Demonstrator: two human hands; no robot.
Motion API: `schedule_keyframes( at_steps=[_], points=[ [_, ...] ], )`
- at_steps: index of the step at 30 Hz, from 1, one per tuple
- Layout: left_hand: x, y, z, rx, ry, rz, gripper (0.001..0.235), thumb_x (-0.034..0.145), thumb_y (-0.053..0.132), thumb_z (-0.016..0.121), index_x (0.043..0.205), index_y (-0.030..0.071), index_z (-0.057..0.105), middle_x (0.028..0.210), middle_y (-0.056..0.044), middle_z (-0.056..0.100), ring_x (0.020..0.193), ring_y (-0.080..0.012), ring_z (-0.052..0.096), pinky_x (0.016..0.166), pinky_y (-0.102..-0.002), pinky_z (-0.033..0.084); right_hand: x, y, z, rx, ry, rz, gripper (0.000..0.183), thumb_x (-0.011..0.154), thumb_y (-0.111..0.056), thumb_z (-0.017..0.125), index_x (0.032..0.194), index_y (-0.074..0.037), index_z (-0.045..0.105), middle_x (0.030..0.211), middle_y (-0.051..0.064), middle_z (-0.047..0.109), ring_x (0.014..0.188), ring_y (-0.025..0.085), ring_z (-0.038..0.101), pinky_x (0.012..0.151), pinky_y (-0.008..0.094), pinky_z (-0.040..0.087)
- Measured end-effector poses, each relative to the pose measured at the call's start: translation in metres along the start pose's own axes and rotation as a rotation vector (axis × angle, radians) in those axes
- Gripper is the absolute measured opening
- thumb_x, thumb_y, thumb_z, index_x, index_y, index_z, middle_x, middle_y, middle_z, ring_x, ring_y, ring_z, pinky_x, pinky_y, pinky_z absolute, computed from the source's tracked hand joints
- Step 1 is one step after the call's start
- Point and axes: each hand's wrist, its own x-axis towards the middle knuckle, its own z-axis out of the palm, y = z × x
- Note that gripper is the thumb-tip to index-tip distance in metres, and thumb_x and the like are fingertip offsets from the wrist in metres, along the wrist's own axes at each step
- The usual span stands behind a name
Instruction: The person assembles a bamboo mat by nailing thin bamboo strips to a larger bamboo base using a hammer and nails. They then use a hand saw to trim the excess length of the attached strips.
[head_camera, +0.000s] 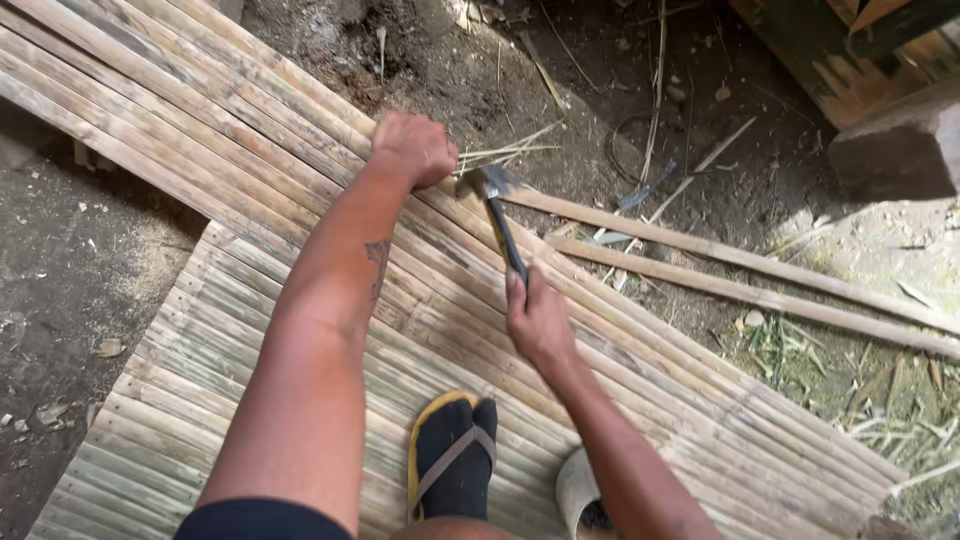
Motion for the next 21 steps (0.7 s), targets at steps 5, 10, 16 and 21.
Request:
schedule_keyframes(
  at_steps=[5, 10, 16, 21],
  points=[
    [0.007, 0.004, -0.011, -0.005, -0.108, -0.039, 0.056, 0.107, 0.04, 0.036, 0.092, 0.005, 0.077, 0.096, -0.013, 0.074, 0.094, -0.0239, 0.07, 0.092, -0.043, 0.051, 0.013, 0.004, -0.009, 0.379, 0.231, -0.194, 0.034, 0.103, -0.035, 0.04, 0.097, -0.003, 0.052, 0.057, 0.022, 0.061, 0.053, 0.04, 0.061, 0.051, 0.052, 0.049],
    [-0.007, 0.007, -0.016, -0.055, -0.03, -0.021, 0.048, 0.101, 0.04, 0.043, 0.093, 0.006, 0.076, 0.098, -0.014, 0.071, 0.096, -0.0256, 0.066, 0.093, -0.045, 0.048, 0.016, 0.019, -0.002, -0.032, 0.054, -0.14, 0.032, 0.104, -0.034, 0.048, 0.108, -0.003, 0.053, 0.064, 0.027, 0.062, 0.063, 0.051, 0.062, 0.058, 0.059, 0.046],
    [-0.014, 0.003, -0.009, -0.049, 0.01, 0.0, 0.05, 0.102, 0.04, 0.042, 0.106, 0.005, 0.077, 0.118, -0.017, 0.072, 0.111, -0.031, 0.066, 0.099, -0.046, 0.047, 0.016, 0.037, 0.008, 0.008, 0.043, -0.242, 0.027, 0.103, -0.031, 0.047, 0.105, -0.003, 0.051, 0.065, 0.025, 0.063, 0.062, 0.049, 0.063, 0.058, 0.059, 0.047],
    [-0.002, 0.004, -0.012, -0.03, -0.012, 0.009, 0.053, 0.101, 0.044, 0.043, 0.111, 0.003, 0.076, 0.121, -0.018, 0.071, 0.116, -0.0316, 0.064, 0.104, -0.048, 0.044, 0.026, 0.046, 0.005, -0.061, 0.033, -0.261, 0.028, 0.103, -0.031, 0.048, 0.107, -0.004, 0.049, 0.065, 0.024, 0.064, 0.06, 0.048, 0.063, 0.058, 0.058, 0.047]
  ],
)
